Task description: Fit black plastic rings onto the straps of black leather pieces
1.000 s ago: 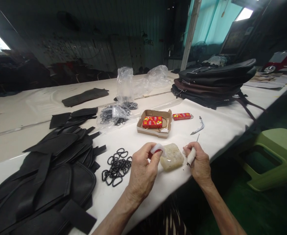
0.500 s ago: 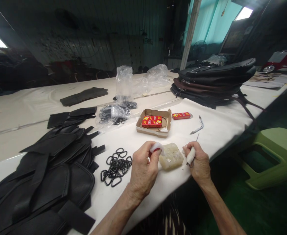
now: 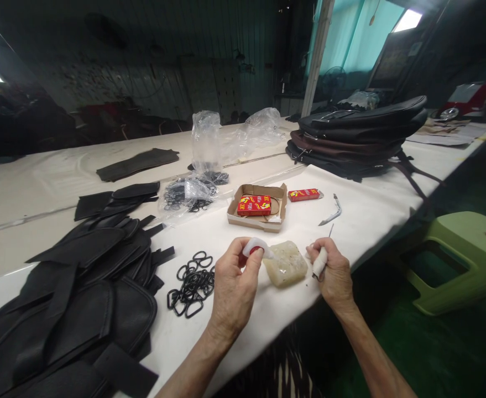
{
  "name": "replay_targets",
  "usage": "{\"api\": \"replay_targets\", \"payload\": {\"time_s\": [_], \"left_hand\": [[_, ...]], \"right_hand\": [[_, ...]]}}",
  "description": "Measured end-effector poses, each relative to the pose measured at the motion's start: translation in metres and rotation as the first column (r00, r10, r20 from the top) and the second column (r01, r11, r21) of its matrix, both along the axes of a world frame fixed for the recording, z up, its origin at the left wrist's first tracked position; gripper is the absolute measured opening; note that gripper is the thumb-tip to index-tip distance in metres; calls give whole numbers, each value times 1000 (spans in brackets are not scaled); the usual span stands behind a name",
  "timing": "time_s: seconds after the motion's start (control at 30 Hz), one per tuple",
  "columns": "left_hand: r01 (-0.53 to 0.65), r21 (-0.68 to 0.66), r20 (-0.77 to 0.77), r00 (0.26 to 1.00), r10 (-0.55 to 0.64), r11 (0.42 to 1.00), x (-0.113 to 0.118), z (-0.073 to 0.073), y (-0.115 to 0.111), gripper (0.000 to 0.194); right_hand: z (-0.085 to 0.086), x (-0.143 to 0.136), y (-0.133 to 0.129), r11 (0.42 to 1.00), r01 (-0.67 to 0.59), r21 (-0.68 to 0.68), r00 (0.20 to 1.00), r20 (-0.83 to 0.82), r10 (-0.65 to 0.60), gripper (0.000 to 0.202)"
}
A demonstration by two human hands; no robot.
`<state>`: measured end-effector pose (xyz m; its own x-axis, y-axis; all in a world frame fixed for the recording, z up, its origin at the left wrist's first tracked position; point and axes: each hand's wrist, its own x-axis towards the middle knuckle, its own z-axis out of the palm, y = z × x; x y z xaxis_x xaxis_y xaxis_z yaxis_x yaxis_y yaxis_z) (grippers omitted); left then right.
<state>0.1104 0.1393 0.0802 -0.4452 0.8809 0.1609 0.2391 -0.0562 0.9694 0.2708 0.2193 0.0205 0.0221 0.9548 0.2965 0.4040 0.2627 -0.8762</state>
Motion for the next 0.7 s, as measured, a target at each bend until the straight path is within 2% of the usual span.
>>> {"api": "replay_targets", "payload": {"time_s": [0.17,0.33,0.57,0.7], "left_hand": [[20,-20,204,979,-15,1000,-2,2,1,9],[49,7,335,941,-49,999,-8,-7,2,9],[16,-27,625,780,4,1000,-7,-7,-3,12],[6,-58,696,717,36,998,-9,-7,-8,16]], "right_hand": [[2,-1,-1,1000,-5,-4,1000,-18,5,20],[-2,0,0,1000,-21,-5,999,-25,21,20],[-6,1,2,1000,-25,0,1000,-13,25,18],[-4,1,1,1000,-21,9,1000,1,21,19]]}}
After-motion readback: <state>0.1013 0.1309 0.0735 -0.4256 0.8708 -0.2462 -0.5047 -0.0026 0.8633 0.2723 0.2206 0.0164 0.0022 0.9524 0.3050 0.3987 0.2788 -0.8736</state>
